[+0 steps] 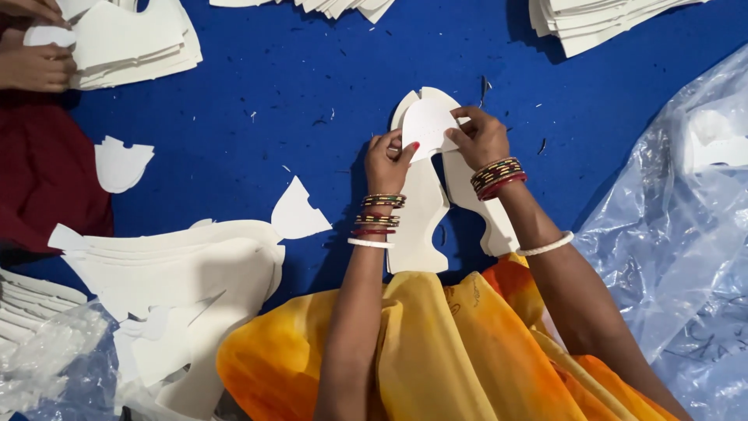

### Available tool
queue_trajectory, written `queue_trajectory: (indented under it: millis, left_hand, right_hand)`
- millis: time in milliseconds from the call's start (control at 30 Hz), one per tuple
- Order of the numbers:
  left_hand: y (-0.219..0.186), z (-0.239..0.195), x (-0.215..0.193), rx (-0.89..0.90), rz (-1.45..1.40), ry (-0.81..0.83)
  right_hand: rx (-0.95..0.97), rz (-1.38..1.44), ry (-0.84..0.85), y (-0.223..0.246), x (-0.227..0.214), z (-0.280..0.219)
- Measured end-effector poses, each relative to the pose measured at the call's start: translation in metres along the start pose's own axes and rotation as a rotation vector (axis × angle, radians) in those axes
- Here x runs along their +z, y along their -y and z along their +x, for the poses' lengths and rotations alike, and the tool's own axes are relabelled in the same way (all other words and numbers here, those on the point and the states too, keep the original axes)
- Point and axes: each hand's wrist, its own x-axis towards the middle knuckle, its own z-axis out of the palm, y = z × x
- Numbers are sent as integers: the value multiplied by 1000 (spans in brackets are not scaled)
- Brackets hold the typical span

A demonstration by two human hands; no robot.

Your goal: Sorting and matching various white fabric components for shoe manufacturing on a floor mat.

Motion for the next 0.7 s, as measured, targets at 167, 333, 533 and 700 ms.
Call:
queue_trajectory:
  millis: [167,333,533,700]
  left_hand:
    - [5,2,4,-26,17,-27]
    - [5,5,7,-53,-1,-31]
    - [-1,5,6,-69,62,-35]
    - [-4,6,6,-82,106,-29]
  right_hand:
    - [-16,-23,-39,1,3,-4]
    - [-39,-41,-79,5,5,-5]
    - [-52,-101,-93,1,8,-3]
    - [-44,-107,-75,0,7,0]
